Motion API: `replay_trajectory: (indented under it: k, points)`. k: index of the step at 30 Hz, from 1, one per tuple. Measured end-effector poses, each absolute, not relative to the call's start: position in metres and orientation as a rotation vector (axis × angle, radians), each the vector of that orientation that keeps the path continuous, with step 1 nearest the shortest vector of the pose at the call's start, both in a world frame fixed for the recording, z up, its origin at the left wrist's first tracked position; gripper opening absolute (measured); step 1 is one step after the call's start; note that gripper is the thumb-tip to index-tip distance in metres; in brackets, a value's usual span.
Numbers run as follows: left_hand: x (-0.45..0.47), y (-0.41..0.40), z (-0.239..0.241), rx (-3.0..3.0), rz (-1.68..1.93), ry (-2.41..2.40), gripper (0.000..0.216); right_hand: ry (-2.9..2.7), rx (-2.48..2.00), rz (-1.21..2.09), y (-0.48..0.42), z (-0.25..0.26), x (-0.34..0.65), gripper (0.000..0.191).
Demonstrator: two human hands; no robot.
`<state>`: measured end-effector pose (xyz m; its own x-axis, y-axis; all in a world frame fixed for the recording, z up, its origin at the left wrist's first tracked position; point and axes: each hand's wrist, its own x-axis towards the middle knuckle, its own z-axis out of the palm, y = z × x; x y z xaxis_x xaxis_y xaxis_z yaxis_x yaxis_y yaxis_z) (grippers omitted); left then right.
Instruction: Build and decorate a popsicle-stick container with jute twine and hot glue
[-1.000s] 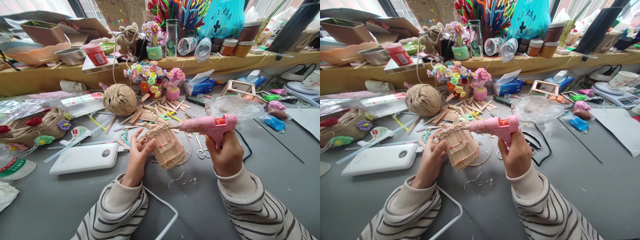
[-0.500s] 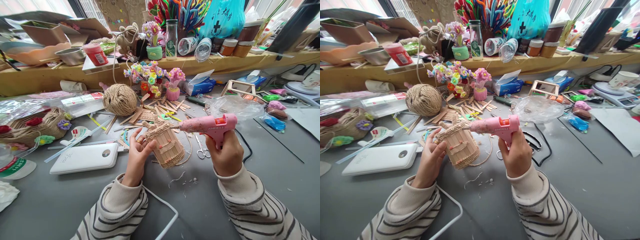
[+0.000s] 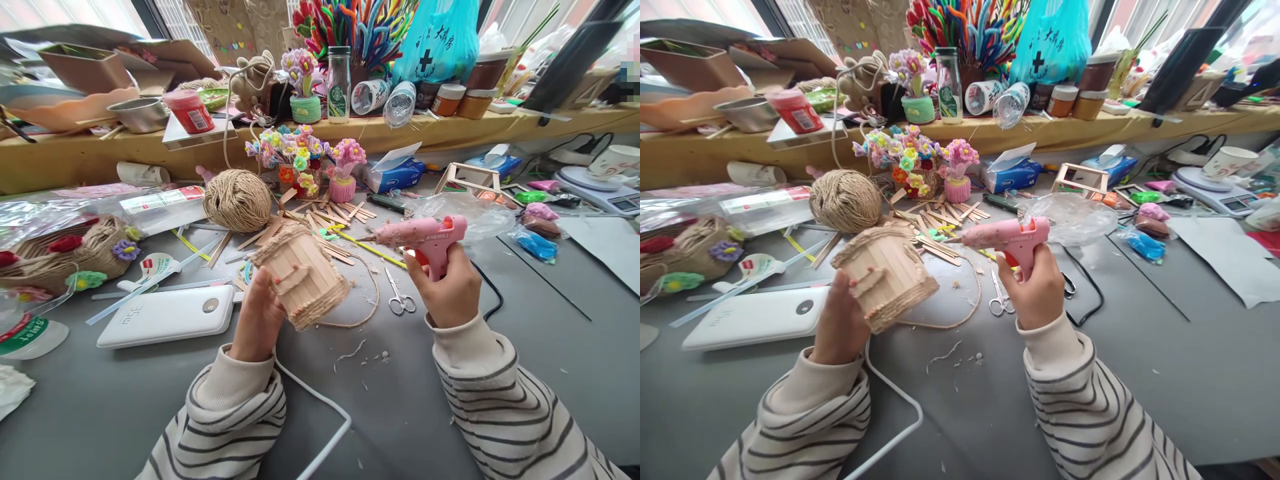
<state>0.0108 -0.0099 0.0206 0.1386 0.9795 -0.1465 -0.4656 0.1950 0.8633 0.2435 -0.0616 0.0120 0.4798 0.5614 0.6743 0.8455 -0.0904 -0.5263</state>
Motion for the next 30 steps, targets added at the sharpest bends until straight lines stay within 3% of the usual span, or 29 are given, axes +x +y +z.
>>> replay_trajectory:
  k: [5,11,21,30]
  points:
    - [0.002,-0.002,0.032,0.578,1.394,0.831,0.036,-1.027,-1.856,-0.081,-0.051,0.009,0.263,0.049]
    - [-0.001,0.001,0.041,0.477,1.489,0.696,0.020,-1.101,-1.984,0.011,-0.037,-0.006,0.287,0.040]
    - [-0.003,0.005,0.031,0.556,1.514,0.724,0.022,-1.281,-2.094,-0.197,-0.019,-0.026,0.318,0.027]
    - [0.001,0.000,0.031,0.761,1.365,0.864,0.043,-1.385,-2.139,-0.284,-0.016,-0.031,0.316,0.029]
